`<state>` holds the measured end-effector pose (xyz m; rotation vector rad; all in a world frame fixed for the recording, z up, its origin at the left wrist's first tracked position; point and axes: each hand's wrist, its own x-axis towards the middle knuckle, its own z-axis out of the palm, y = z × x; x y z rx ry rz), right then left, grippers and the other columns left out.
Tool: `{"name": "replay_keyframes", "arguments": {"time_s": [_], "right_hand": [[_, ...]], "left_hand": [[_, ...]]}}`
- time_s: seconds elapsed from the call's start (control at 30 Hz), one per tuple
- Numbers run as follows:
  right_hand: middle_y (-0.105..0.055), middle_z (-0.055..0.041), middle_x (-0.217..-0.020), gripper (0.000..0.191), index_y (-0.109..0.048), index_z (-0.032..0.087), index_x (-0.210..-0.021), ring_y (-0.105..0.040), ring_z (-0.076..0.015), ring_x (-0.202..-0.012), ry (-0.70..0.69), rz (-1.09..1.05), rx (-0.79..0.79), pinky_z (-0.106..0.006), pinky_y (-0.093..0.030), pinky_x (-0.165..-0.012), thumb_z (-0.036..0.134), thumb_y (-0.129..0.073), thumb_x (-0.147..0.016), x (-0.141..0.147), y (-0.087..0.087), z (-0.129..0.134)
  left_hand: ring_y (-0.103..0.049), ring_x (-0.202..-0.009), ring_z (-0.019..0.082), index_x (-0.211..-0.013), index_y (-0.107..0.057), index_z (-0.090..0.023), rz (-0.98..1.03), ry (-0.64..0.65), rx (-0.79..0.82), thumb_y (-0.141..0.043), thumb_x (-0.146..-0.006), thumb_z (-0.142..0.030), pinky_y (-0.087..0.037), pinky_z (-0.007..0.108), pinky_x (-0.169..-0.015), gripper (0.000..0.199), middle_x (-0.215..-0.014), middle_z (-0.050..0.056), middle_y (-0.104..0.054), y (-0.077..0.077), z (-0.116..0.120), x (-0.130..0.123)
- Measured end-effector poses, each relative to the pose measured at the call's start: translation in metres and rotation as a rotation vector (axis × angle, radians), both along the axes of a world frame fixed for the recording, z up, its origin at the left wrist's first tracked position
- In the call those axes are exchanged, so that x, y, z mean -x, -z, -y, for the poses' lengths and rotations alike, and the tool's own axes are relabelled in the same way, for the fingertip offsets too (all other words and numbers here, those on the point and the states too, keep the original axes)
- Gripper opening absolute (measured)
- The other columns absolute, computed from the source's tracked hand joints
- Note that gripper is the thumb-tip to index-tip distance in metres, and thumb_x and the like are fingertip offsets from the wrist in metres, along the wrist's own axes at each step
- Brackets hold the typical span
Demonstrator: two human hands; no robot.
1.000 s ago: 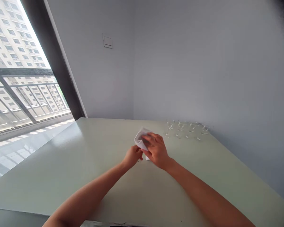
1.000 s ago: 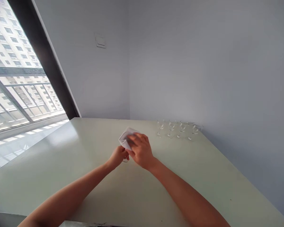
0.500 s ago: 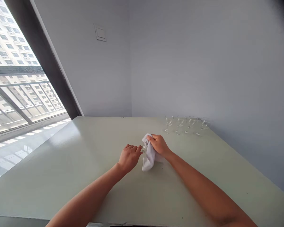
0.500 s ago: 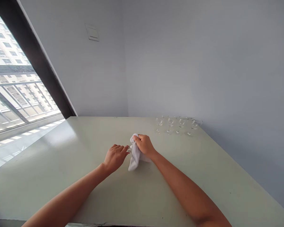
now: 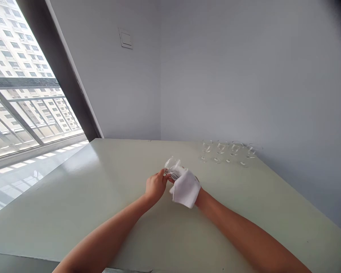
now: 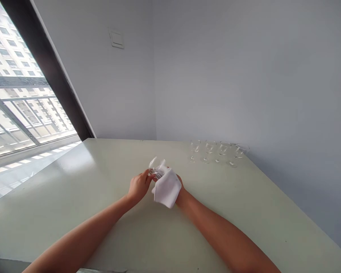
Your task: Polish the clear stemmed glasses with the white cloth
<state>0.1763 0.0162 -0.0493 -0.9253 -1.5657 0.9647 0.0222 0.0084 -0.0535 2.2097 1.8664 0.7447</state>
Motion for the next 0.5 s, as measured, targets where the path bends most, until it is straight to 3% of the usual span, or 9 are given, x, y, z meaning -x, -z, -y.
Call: {"name": "replay_keyframes", "arguments": {"time_s": [0.1, 0.17, 0.33, 0.5], "right_hand": [[-0.056, -0.0034, -0.056, 0.042, -0.060, 0.017, -0.070, -0.056, -0.0169, -0.054, -0.048, -0.204, 0.413, -0.028, -0.045, -0.050, 0.055, -0.044, -0.079, 0.006, -0.001, 0.008], [-0.053, -0.0009, -0.054, 0.038, -0.056, 0.017, -0.064, -0.051, -0.0147, -0.052, 0.030, -0.362, 0.572, -0.027, -0.043, -0.050, 0.054, -0.053, -0.073, 0.004, -0.006, 0.006], [-0.039, 0.0058, -0.051, 0.035, -0.046, 0.018, -0.057, -0.034, -0.0082, -0.049, 0.351, -0.350, 0.253, -0.021, -0.031, -0.045, 0.047, -0.064, -0.065, -0.024, -0.024, -0.011], [-0.049, 0.0030, -0.068, 0.026, -0.055, 0.019, -0.074, -0.042, -0.0090, -0.057, 0.315, -0.342, 0.167, -0.019, -0.034, -0.049, 0.040, -0.066, -0.064, -0.041, -0.048, -0.008]], "left_hand": [[-0.060, -0.078, 0.021, -0.108, -0.053, -0.022, 0.086, -0.039, 0.042, -0.027, -0.089, -0.042, -0.036, 0.026, -0.061, 0.038, -0.085, 0.005, -0.066, 0.001, -0.007, 0.008], [-0.059, -0.076, 0.020, -0.109, -0.052, -0.021, 0.146, -0.037, 0.057, -0.024, -0.089, -0.044, -0.036, 0.026, -0.062, 0.042, -0.081, 0.005, -0.065, 0.001, -0.007, 0.012], [-0.056, -0.073, 0.016, -0.106, -0.052, -0.022, 0.192, 0.018, -0.032, -0.022, -0.090, -0.038, -0.037, 0.026, -0.064, 0.038, -0.088, 0.004, -0.064, 0.004, -0.002, 0.014], [-0.054, -0.073, 0.015, -0.105, -0.053, -0.021, 0.126, 0.096, -0.199, -0.031, -0.089, -0.032, -0.037, 0.028, -0.075, 0.029, -0.077, 0.003, -0.062, 0.006, -0.001, 0.014]]}}
